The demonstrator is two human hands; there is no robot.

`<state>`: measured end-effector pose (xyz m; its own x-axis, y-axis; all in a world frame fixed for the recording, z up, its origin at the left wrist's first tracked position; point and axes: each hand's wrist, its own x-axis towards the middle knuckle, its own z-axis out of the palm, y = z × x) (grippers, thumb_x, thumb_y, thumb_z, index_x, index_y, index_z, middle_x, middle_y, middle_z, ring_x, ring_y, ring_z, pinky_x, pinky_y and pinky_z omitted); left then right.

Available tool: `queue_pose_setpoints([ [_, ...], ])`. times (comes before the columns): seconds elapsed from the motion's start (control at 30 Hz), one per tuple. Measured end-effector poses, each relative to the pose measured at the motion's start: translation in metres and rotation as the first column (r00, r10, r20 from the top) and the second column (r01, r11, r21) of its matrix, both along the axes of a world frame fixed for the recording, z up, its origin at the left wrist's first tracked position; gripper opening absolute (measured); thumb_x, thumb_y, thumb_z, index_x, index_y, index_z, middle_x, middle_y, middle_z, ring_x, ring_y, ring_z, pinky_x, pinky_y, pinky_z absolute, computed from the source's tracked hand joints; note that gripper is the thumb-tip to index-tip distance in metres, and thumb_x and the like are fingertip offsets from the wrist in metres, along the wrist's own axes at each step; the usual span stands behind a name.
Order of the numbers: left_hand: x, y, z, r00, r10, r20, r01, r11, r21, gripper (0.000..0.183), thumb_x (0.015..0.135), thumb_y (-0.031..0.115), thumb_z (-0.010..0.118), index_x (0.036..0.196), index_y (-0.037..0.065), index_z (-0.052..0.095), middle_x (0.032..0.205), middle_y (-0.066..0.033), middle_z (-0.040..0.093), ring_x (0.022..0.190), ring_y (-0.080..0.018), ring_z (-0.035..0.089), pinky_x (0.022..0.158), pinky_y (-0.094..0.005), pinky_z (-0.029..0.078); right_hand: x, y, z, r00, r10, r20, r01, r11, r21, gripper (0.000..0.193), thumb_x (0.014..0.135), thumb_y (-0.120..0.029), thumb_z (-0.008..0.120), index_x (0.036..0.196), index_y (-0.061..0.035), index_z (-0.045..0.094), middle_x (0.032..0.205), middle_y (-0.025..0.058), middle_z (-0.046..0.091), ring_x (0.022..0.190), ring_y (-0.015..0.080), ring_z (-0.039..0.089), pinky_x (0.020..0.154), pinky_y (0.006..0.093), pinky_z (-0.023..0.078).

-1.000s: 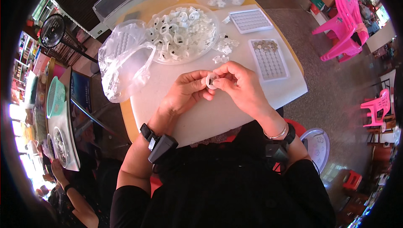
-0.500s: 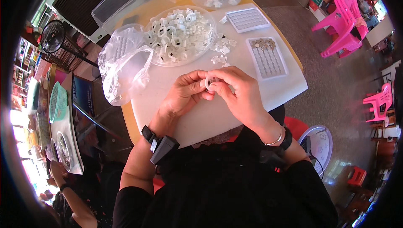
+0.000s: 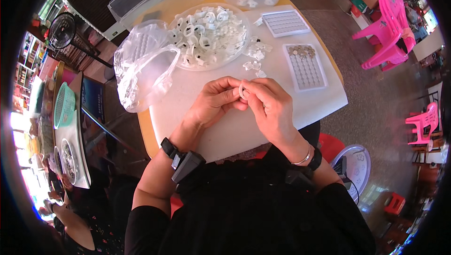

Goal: Assembling small white plastic rings with black interior components at a workstation.

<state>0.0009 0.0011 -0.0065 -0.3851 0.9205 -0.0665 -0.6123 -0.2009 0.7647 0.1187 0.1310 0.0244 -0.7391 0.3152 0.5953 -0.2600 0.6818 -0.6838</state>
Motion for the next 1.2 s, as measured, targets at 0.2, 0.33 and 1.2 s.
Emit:
queue_pose_setpoints([
  [0.2, 0.001, 0.0, -0.004, 1.0, 0.027, 0.005, -0.027, 1.0, -0.009, 0.02, 0.091, 0.009, 0.059, 0.108, -0.002, 0.059, 0.101, -0.0121, 0.064, 0.089, -0.0187, 0.064, 0.08, -0.0294, 0.055, -0.001, 0.001, -0.004, 1.0, -0.016, 0.011, 0.016, 0.999, 0.033, 0.019, 0.081, -0.001, 0.062, 0.1, -0.001, 0.064, 0.083, 0.01, 0.061, 0.076, 0.0272, 0.06, 0.063, 0.0366, 0.049],
  [0.33, 0.003, 0.0, 0.0, 0.999, 0.045, 0.0, -0.045, 0.998, -0.04, 0.02, 0.091, 0.008, 0.06, 0.108, -0.002, 0.06, 0.101, -0.0121, 0.064, 0.09, -0.019, 0.064, 0.079, -0.0291, 0.055, -0.001, 0.0, -0.005, 1.0, -0.018, 0.021, 0.017, 1.0, 0.024, 0.019, 0.081, -0.001, 0.061, 0.1, -0.0006, 0.063, 0.084, 0.0104, 0.061, 0.075, 0.0274, 0.06, 0.063, 0.0368, 0.049],
  [1.2, 0.004, 0.0, 0.018, 0.994, 0.091, 0.064, -0.087, 0.994, -0.066, 0.028, 0.094, 0.017, 0.052, 0.115, -0.003, 0.053, 0.093, -0.011, 0.062, 0.075, -0.0167, 0.061, 0.064, -0.0269, 0.053, 0.001, 0.029, 0.009, 0.998, -0.062, 0.027, 0.064, 0.997, -0.044, 0.015, 0.083, 0.001, 0.061, 0.098, -0.0008, 0.063, 0.096, 0.0132, 0.062, 0.084, 0.0282, 0.062, 0.069, 0.0342, 0.051],
])
